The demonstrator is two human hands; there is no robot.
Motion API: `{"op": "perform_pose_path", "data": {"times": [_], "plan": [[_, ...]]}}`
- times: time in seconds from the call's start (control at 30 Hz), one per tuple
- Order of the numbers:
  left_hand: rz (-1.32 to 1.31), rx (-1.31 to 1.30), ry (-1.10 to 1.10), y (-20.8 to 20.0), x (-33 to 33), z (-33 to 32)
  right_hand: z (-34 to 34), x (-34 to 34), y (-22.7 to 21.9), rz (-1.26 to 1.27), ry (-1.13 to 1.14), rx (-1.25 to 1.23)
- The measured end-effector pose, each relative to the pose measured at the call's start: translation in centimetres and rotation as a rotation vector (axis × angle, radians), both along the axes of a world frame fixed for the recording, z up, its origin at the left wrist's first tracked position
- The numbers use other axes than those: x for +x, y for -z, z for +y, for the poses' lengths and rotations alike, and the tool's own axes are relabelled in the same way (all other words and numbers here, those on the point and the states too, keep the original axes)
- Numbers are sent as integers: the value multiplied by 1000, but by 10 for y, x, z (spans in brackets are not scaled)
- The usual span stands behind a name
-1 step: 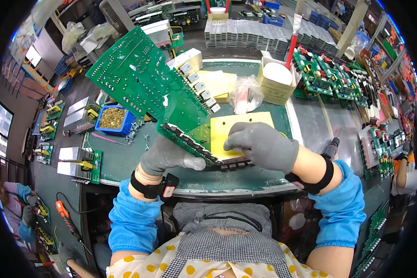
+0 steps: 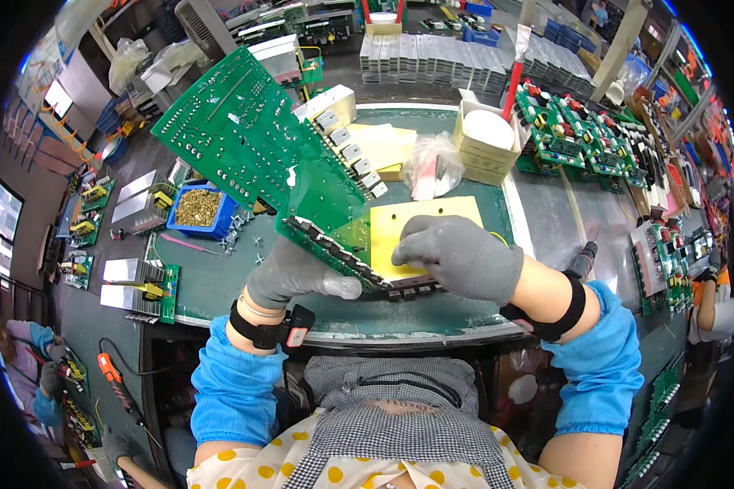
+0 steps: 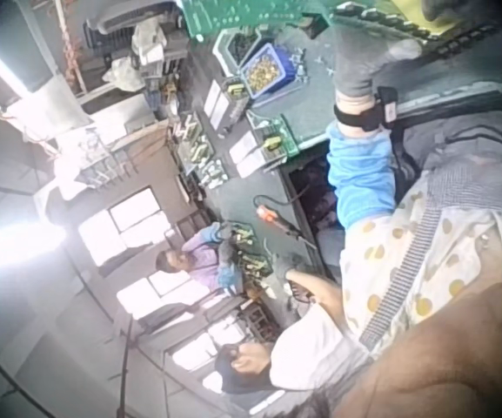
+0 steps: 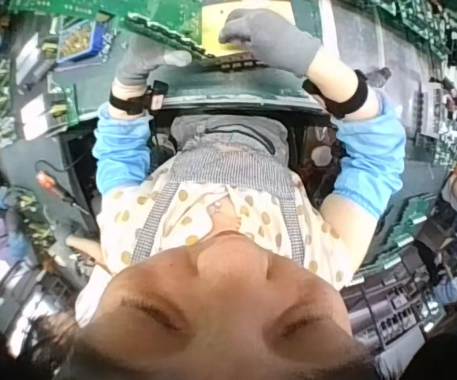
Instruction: The recorder is assembling an electronic inverter component by attaching heat sinks and circuit boards using an electric screwdriver.
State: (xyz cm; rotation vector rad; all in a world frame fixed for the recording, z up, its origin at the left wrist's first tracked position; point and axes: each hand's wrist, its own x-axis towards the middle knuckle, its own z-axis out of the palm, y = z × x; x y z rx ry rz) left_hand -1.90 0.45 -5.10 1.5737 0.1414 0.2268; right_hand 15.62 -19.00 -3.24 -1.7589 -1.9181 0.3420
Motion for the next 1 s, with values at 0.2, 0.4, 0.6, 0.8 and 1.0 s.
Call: {"op": "perform_pose_path", "data": {"times": [0.2, 0.4, 0.6, 0.8, 1.0], "plan": [[3, 32, -18, -2, -1, -1, 7, -4, 2, -30, 15, -40], [-7, 7, -38, -4, -2, -2, 12, -5, 3, -7, 53, -99], [-15, -17, -15, -5, 0, -3, 12, -15, -10, -158, 60, -178], [-66, 104, 8, -3, 3, -1, 19, -26, -24, -369, 67, -250], [-60, 92, 23, -3, 1, 0, 26, -27, -32, -399, 8, -303]]}}
